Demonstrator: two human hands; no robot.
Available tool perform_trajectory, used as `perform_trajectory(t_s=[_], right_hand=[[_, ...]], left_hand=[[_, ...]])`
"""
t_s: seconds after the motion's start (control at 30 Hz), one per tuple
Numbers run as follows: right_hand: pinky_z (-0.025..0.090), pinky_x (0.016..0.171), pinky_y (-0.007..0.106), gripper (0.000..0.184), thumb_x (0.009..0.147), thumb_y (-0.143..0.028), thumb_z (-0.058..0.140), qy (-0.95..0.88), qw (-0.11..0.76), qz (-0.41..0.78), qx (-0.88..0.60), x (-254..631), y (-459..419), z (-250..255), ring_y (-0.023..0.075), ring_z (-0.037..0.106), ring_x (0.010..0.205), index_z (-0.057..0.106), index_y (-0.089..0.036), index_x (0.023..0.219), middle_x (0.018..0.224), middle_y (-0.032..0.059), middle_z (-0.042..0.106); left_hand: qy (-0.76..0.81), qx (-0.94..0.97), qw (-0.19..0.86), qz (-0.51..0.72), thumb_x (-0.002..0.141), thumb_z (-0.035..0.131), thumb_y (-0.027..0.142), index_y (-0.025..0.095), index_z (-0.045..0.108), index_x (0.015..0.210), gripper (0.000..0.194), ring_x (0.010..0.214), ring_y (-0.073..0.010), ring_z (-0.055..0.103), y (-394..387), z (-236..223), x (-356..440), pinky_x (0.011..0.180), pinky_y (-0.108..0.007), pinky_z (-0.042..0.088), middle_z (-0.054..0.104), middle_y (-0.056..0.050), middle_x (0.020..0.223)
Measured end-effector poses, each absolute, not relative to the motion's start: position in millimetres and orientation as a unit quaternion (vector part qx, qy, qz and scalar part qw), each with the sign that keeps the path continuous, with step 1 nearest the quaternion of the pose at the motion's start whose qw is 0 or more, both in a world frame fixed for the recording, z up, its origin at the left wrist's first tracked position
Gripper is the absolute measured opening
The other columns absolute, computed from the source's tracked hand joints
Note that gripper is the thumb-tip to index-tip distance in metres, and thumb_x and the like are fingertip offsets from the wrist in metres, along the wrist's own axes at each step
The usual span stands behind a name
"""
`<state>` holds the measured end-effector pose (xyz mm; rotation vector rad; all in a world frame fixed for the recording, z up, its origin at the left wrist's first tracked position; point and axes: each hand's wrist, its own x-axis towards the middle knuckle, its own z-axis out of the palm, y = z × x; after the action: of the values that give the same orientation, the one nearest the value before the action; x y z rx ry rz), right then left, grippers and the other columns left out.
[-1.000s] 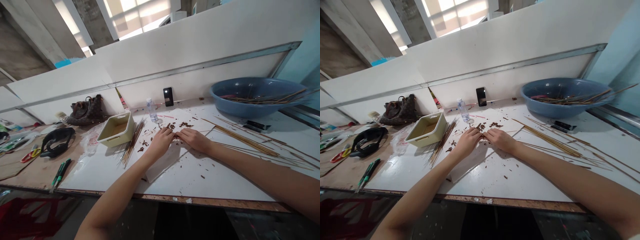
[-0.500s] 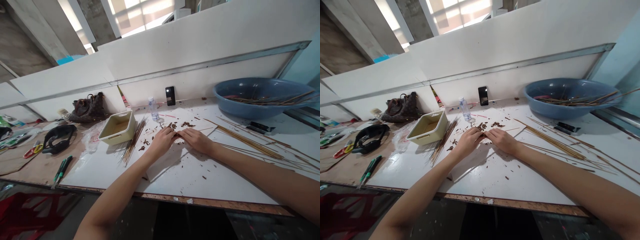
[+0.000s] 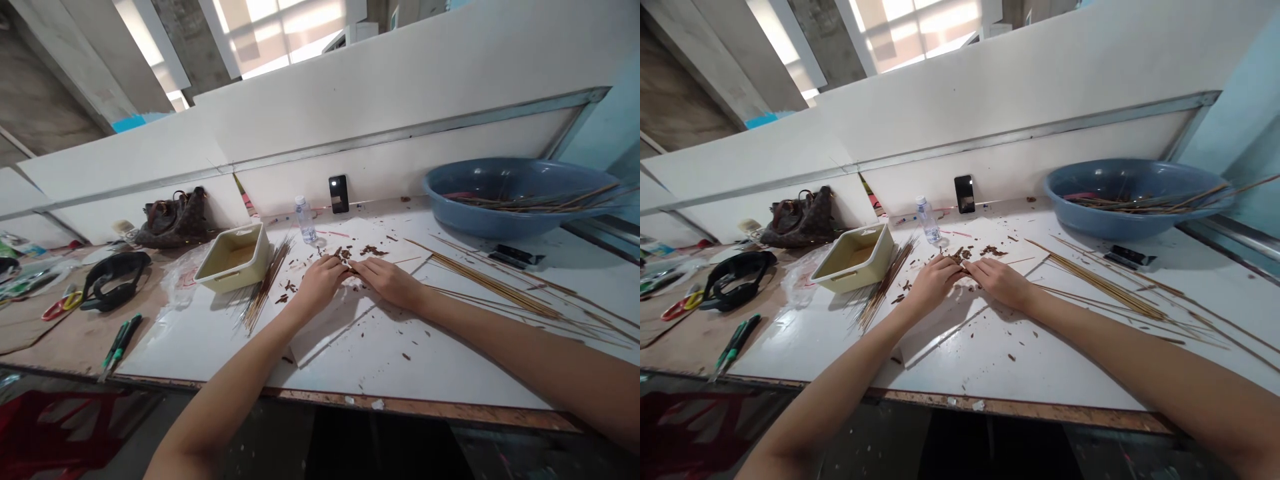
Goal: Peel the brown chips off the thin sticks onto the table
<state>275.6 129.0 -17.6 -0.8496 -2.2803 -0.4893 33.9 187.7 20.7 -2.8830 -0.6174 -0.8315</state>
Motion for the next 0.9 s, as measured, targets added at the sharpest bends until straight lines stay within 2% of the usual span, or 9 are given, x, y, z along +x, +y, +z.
perform_trajectory(t_s=[0.07, 0.2, 0.43, 0.73, 0.9], right_hand=[[0.065, 0.091, 0.053, 0.05, 0.115, -0.019, 0.045, -0.867, 0.323, -0.188, -0.329, 276, 130, -19, 0.0343, 0.073, 0.106, 0.045, -0.009, 0.164, 0.124, 0.0206, 0.075], [0.065, 0.095, 0.053, 0.043, 0.115, -0.02, 0.047, -0.865, 0.338, -0.156, -0.335, 276, 128, -19, 0.034, 0.073, 0.108, 0.053, -0.013, 0.156, 0.118, 0.0172, 0.076], [0.065, 0.09, 0.049, 0.033, 0.114, -0.017, 0.049, -0.863, 0.349, -0.153, -0.332, 274, 126, -18, 0.031, 0.073, 0.1, 0.059, -0.013, 0.145, 0.109, 0.0144, 0.075], [0.067, 0.09, 0.052, 0.045, 0.114, -0.016, 0.048, -0.868, 0.352, -0.163, -0.311, 276, 128, -22, 0.0327, 0.075, 0.104, 0.052, -0.013, 0.158, 0.116, 0.0166, 0.076], [0.068, 0.091, 0.05, 0.042, 0.114, -0.014, 0.046, -0.873, 0.348, -0.166, -0.299, 276, 126, -16, 0.0302, 0.076, 0.103, 0.055, -0.015, 0.155, 0.116, 0.0151, 0.077]], left_hand=[[-0.212, -0.941, 0.047, -0.258, 0.118, 0.051, 0.037, 0.02, 0.078, 0.104, 0.035, 0.102, -0.0272, 0.069, 190, 21, 32, 0.094, -0.043, 0.061, 0.076, -0.01, 0.099], [-0.224, -0.942, 0.031, -0.248, 0.118, 0.051, 0.037, 0.021, 0.08, 0.109, 0.034, 0.106, -0.0269, 0.07, 189, 20, 31, 0.094, -0.041, 0.062, 0.075, -0.011, 0.104], [-0.251, -0.935, -0.035, -0.25, 0.113, 0.064, 0.035, 0.021, 0.079, 0.119, 0.022, 0.102, -0.0246, 0.074, 186, 13, 35, 0.088, -0.036, 0.062, 0.076, -0.01, 0.11], [-0.231, -0.934, -0.037, -0.271, 0.115, 0.059, 0.031, 0.02, 0.077, 0.11, 0.022, 0.1, -0.0253, 0.07, 187, 11, 37, 0.086, -0.038, 0.061, 0.071, -0.009, 0.101], [-0.237, -0.938, -0.037, -0.251, 0.114, 0.061, 0.031, 0.018, 0.075, 0.112, 0.019, 0.1, -0.0259, 0.069, 186, 10, 37, 0.088, -0.038, 0.059, 0.071, -0.009, 0.102]])
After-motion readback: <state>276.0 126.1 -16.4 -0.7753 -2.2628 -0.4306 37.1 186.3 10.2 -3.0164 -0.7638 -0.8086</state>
